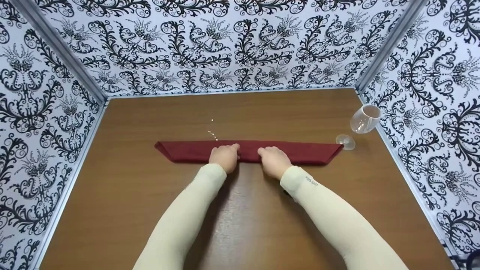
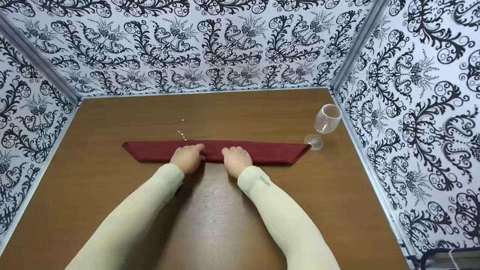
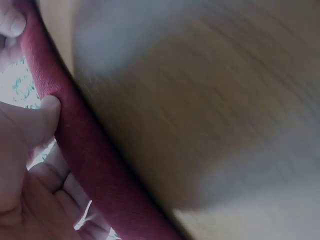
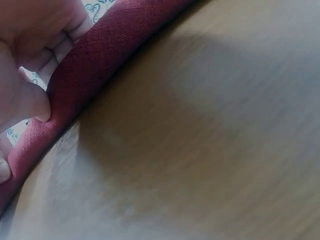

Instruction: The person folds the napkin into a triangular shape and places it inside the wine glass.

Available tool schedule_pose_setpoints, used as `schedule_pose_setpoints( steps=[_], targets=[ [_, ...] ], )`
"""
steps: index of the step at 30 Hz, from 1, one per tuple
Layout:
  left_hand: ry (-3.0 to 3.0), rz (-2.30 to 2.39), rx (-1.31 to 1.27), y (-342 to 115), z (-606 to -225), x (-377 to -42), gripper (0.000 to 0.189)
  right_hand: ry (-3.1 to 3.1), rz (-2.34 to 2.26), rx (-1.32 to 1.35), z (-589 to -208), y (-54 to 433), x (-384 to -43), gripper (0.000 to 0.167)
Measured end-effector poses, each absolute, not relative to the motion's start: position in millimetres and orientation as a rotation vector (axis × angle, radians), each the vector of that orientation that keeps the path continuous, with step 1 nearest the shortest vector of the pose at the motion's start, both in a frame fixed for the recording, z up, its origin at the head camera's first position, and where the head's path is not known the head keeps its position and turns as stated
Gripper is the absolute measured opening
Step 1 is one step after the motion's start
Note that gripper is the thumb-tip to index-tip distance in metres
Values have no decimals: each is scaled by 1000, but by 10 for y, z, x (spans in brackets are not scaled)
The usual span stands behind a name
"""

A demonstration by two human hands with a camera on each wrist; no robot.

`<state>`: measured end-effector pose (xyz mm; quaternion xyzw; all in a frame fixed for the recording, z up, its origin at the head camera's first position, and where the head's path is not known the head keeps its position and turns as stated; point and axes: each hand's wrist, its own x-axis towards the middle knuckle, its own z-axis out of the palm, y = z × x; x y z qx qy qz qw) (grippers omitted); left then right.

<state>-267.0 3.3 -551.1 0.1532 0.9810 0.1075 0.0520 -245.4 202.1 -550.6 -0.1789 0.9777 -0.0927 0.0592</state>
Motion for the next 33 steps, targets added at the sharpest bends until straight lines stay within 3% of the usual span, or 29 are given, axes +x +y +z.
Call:
schedule_pose_setpoints(
  steps=[6,21,33],
  targets=[
    [2981,370,399,16,-5453,-2682,11,3013,-333,-480,-5542,2024,-2480,17],
    [3120,127,573,26,-5536,-2646,23,3099,-118,-584,-5567,1971,-2392,26],
    [3096,-14,691,-17,-5536,-2603,22,3041,-25,-590,-5541,1933,-2359,20]
  ],
)
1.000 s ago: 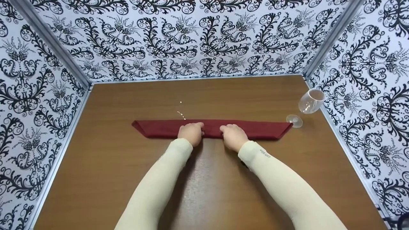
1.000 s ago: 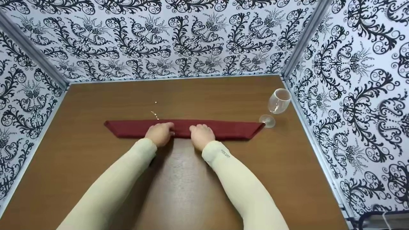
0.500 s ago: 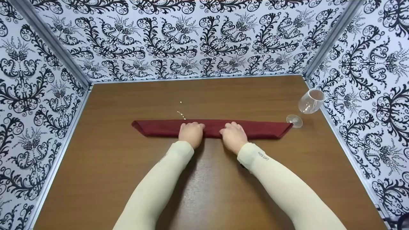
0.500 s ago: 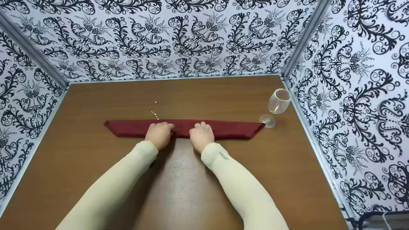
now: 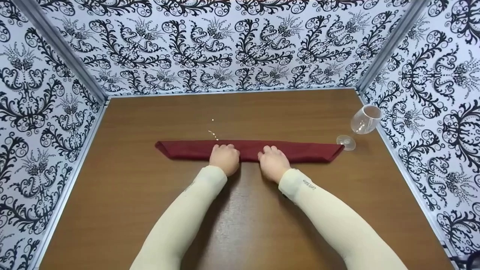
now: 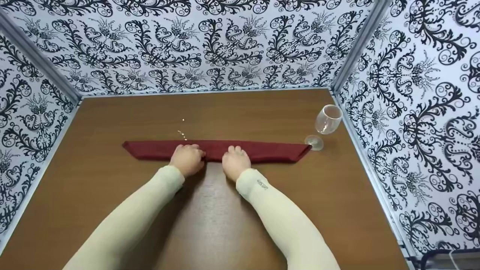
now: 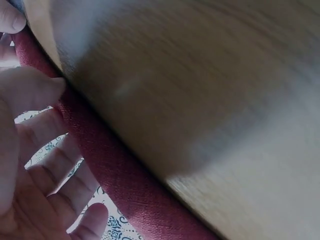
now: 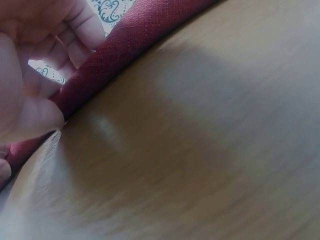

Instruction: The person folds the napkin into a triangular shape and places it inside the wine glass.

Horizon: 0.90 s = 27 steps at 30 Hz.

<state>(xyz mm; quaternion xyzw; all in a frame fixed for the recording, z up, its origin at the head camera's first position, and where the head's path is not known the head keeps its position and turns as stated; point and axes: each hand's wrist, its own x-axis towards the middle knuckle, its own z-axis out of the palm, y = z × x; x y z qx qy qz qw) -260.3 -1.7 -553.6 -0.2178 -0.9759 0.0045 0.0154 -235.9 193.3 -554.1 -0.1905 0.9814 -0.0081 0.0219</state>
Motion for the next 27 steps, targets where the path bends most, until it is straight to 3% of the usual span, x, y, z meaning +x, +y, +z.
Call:
schedule_pose_setpoints(
  steps=[13,20,27],
  targets=[
    [-3087,5,-630,-5,-5506,-2599,23,3041,-74,-565,-5526,1938,-2397,25],
    [-3144,-122,-573,-9,-5503,-2605,24,3029,-180,-513,-5550,1959,-2437,19],
    [-3184,-456,-423,-54,-5525,-2690,10,3006,-240,-488,-5531,2010,-2509,17]
  ],
)
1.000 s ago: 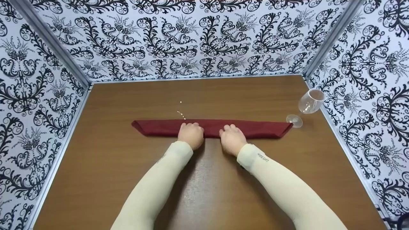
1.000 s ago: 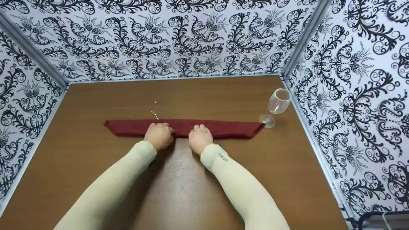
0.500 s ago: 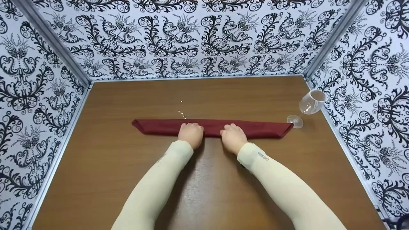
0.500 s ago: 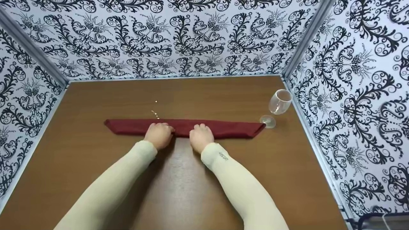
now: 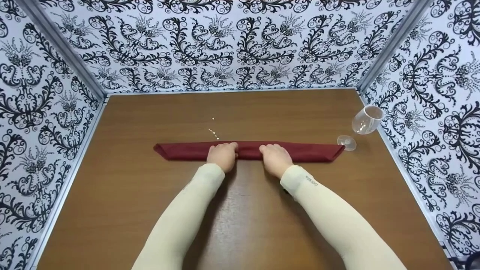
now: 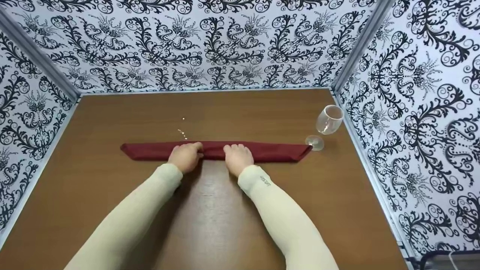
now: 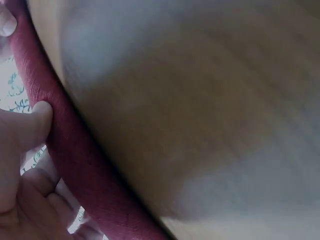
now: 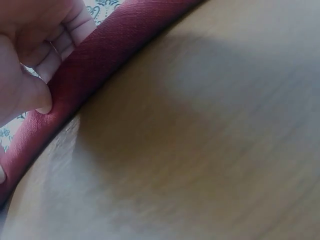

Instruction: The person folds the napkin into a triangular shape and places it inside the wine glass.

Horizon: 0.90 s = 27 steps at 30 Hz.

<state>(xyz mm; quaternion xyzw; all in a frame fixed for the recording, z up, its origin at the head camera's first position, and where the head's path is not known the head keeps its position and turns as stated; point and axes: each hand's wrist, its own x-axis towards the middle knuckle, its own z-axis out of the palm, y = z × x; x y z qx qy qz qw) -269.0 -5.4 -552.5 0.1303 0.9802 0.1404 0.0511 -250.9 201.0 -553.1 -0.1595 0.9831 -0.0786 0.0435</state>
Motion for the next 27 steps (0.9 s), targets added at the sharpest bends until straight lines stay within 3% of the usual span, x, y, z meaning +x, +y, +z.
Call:
schedule_pose_setpoints(
  steps=[11,17,23,27],
  targets=[
    [3043,334,375,-33,-5505,-2690,21,3078,-339,-421,-5576,2036,-2523,18],
    [3053,349,362,-15,-5527,-2706,21,3066,-356,-447,-5563,2038,-2513,28],
    [3129,145,524,-21,-5528,-2658,26,3099,-168,-549,-5579,2029,-2496,30],
    [3150,75,594,-27,-5521,-2621,19,3128,-32,-606,-5607,2000,-2470,28]
  ],
)
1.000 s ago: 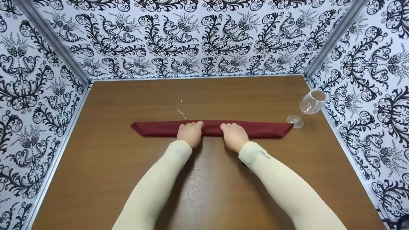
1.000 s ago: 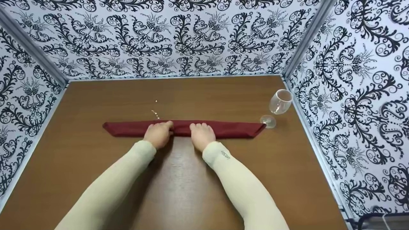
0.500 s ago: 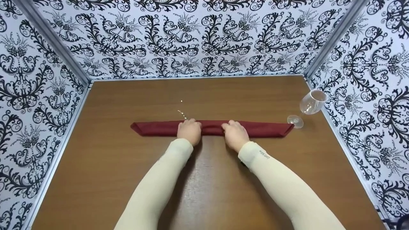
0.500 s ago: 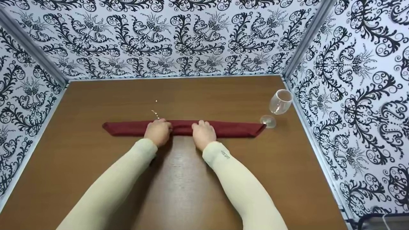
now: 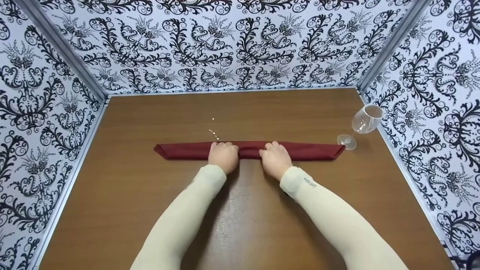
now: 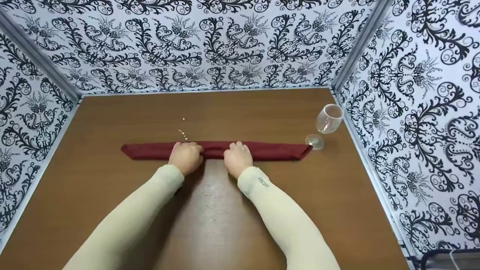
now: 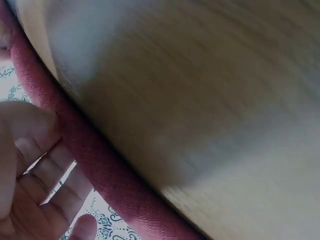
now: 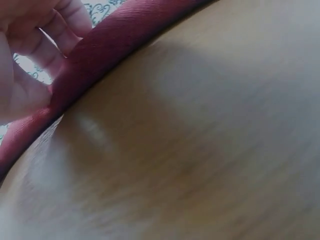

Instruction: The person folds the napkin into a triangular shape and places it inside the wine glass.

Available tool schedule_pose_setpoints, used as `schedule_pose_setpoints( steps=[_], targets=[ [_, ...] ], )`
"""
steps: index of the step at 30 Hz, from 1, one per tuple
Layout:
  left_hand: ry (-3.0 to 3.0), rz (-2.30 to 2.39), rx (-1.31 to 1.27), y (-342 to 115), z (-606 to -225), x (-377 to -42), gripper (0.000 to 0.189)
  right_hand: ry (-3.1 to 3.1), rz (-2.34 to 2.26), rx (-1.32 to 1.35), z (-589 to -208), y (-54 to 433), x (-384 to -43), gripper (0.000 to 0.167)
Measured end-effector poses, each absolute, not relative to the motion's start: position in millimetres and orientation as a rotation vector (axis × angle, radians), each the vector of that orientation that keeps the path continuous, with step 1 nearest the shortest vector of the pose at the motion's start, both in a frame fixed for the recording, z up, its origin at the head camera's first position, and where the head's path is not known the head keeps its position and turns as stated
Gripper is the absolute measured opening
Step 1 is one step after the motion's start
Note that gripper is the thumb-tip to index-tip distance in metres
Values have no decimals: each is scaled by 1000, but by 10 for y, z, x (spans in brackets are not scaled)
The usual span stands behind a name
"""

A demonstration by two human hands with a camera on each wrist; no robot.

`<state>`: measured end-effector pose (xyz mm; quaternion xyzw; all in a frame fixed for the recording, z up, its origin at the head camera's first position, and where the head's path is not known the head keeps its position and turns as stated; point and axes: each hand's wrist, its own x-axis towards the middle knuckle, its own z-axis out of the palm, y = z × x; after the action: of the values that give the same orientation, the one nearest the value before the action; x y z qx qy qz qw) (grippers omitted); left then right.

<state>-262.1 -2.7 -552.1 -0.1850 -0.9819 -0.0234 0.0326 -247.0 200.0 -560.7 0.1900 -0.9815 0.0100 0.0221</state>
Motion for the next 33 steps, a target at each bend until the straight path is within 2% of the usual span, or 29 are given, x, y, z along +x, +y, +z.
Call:
schedule_pose_setpoints(
  steps=[8,14,22,33],
  targets=[
    [-3081,-52,-537,-20,-5546,-2632,16,-3035,30,602,-5628,1968,-2449,26],
    [-3108,-75,-554,-10,-5566,-2653,25,-3070,34,616,-5627,1992,-2474,23],
    [-3149,-172,-516,-41,-5536,-2678,18,-3123,119,600,-5554,2017,-2475,19],
    [-3225,-450,-311,-43,-5483,-2737,19,-3186,404,371,-5547,2049,-2546,21]
  ],
)
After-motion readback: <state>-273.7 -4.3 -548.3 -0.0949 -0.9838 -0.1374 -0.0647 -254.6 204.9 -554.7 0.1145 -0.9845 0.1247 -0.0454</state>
